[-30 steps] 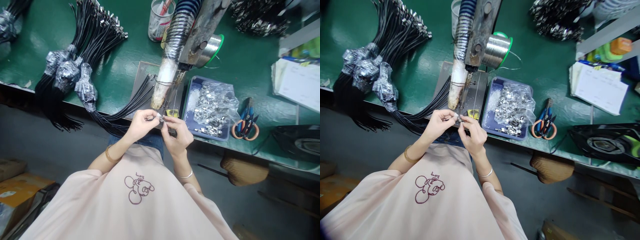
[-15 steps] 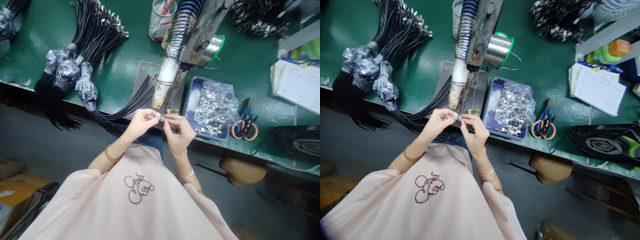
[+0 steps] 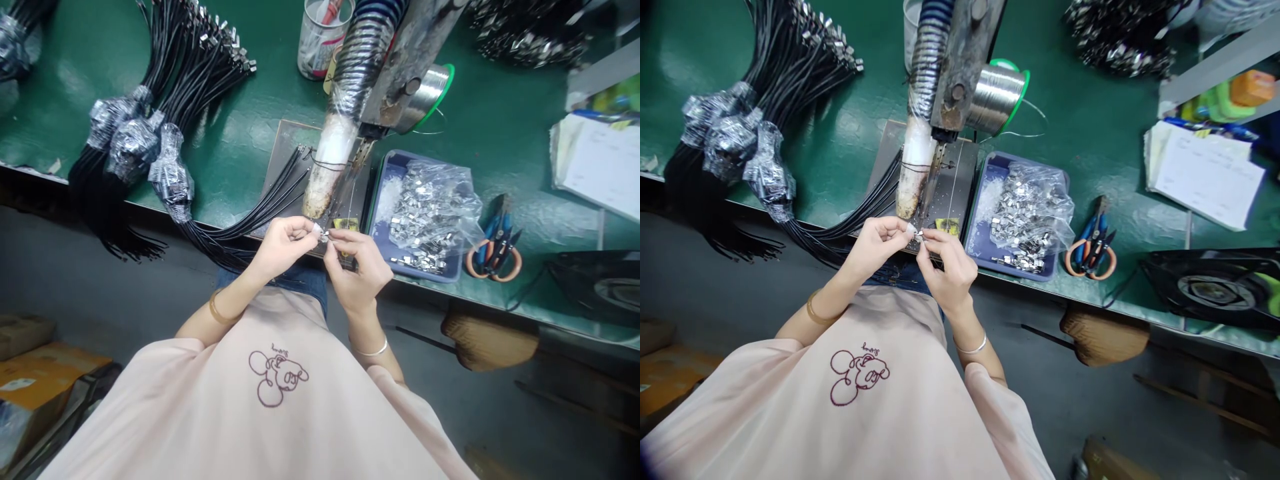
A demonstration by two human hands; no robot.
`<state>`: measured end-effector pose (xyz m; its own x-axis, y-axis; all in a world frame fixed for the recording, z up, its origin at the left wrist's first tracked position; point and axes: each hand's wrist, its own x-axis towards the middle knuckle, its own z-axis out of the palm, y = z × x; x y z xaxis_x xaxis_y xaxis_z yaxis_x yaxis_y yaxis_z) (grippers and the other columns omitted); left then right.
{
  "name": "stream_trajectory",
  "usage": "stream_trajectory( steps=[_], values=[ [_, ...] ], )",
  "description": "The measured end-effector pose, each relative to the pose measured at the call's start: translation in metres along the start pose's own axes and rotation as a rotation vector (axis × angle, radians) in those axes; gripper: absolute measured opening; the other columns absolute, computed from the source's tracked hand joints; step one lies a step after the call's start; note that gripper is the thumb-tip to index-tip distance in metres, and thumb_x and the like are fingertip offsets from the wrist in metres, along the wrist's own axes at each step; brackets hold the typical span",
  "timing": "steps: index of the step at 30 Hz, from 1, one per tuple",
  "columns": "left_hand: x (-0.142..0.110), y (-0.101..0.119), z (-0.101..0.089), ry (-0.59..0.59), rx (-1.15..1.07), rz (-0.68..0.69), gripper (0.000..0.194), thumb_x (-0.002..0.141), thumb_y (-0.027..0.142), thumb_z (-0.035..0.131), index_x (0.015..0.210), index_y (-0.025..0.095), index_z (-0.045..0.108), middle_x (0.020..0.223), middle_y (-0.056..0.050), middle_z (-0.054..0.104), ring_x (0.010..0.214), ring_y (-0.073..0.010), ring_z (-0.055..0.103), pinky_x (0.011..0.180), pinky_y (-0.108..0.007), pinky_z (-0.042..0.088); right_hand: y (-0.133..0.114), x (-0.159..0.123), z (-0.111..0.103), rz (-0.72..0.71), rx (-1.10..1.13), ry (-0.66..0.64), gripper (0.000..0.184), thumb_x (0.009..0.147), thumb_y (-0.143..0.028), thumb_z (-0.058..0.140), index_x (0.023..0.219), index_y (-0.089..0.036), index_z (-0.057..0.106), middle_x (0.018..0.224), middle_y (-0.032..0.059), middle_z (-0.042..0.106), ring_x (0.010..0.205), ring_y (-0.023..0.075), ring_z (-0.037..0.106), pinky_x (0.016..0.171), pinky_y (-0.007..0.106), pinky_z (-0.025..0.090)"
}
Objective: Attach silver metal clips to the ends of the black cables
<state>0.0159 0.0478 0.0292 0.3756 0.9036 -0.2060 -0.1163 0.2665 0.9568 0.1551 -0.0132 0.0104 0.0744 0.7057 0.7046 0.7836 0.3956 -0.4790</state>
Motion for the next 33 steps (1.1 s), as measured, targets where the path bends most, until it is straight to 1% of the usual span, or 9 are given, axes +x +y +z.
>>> stream_trajectory(
  steps=[5, 10, 14, 20, 24, 28, 31, 33],
  values=[
    [0.0004, -0.0002, 0.0003, 0.020, 0.046, -0.010, 0.019, 0.065, 0.029, 0.074, 0.062, 0.013, 0.064, 0.050, 0.005, 0.048, 0.050, -0.0054, 0.034, 0.049, -0.021, 0.028, 0.0024, -0.0014, 0.0010, -0.028, -0.032, -0.011, 0.013, 0.088, -0.012, 0.065, 0.085, -0.024, 0.061, 0.089, 0.0020, 0.078, 0.081, 0.0166, 0.077, 0.074, 0.029, 0.062],
    [0.0013, -0.0013, 0.0020, 0.034, 0.082, 0.003, 0.013, 0.066, 0.024, 0.070, 0.062, 0.013, 0.064, 0.049, 0.006, 0.044, 0.049, -0.0053, 0.032, 0.049, -0.021, 0.026, 0.0030, -0.0016, 0.0016, 0.027, 0.018, -0.006, 0.013, 0.088, -0.010, 0.066, 0.085, -0.022, 0.063, 0.090, 0.0027, 0.078, 0.083, 0.0164, 0.076, 0.075, 0.030, 0.062],
    [0.0016, -0.0022, 0.0031, 0.053, 0.087, -0.006, 0.014, 0.067, 0.025, 0.071, 0.063, 0.013, 0.064, 0.049, 0.007, 0.041, 0.050, -0.0055, 0.032, 0.050, -0.021, 0.026, 0.0031, -0.0002, 0.0018, 0.054, 0.045, -0.012, 0.012, 0.087, -0.010, 0.067, 0.087, -0.022, 0.066, 0.090, 0.0024, 0.077, 0.085, 0.0173, 0.075, 0.078, 0.031, 0.061],
    [0.0015, -0.0026, 0.0027, 0.046, 0.068, -0.002, 0.018, 0.069, 0.028, 0.075, 0.067, 0.013, 0.066, 0.052, 0.007, 0.044, 0.050, -0.0060, 0.035, 0.052, -0.022, 0.031, 0.0002, 0.0043, 0.0005, 0.057, 0.041, -0.015, 0.015, 0.087, -0.009, 0.067, 0.087, -0.023, 0.068, 0.090, 0.0013, 0.077, 0.084, 0.0171, 0.075, 0.077, 0.031, 0.061],
    [0.0025, -0.0031, 0.0008, 0.024, 0.042, 0.000, 0.016, 0.069, 0.027, 0.074, 0.066, 0.013, 0.066, 0.052, 0.006, 0.049, 0.051, -0.0063, 0.039, 0.053, -0.021, 0.036, -0.0008, 0.0053, -0.0005, 0.013, 0.010, -0.021, 0.015, 0.086, -0.009, 0.067, 0.085, -0.023, 0.064, 0.090, 0.0024, 0.077, 0.083, 0.0163, 0.075, 0.075, 0.029, 0.061],
    [0.0033, -0.0050, -0.0014, 0.029, 0.059, 0.015, 0.013, 0.067, 0.024, 0.072, 0.063, 0.014, 0.064, 0.051, 0.006, 0.051, 0.051, -0.0062, 0.040, 0.052, -0.020, 0.035, 0.0015, 0.0033, -0.0001, -0.036, -0.016, -0.057, 0.016, 0.086, -0.009, 0.065, 0.084, -0.023, 0.060, 0.091, 0.0034, 0.077, 0.082, 0.0157, 0.076, 0.073, 0.027, 0.061],
    [0.0022, -0.0056, -0.0018, 0.019, 0.090, 0.036, 0.013, 0.068, 0.024, 0.070, 0.062, 0.014, 0.064, 0.053, 0.005, 0.052, 0.051, -0.0067, 0.041, 0.054, -0.021, 0.036, 0.0031, 0.0019, -0.0001, -0.021, -0.008, -0.065, 0.015, 0.088, -0.009, 0.064, 0.085, -0.023, 0.060, 0.090, 0.0028, 0.077, 0.082, 0.0159, 0.076, 0.074, 0.028, 0.060],
    [0.0008, -0.0055, -0.0016, 0.009, 0.110, 0.054, 0.014, 0.069, 0.026, 0.069, 0.062, 0.015, 0.063, 0.054, 0.005, 0.051, 0.052, -0.0070, 0.041, 0.055, -0.022, 0.036, 0.0032, 0.0017, -0.0005, 0.019, 0.014, -0.056, 0.013, 0.089, -0.010, 0.063, 0.087, -0.023, 0.060, 0.090, 0.0029, 0.077, 0.083, 0.0159, 0.075, 0.074, 0.028, 0.060]
  ],
)
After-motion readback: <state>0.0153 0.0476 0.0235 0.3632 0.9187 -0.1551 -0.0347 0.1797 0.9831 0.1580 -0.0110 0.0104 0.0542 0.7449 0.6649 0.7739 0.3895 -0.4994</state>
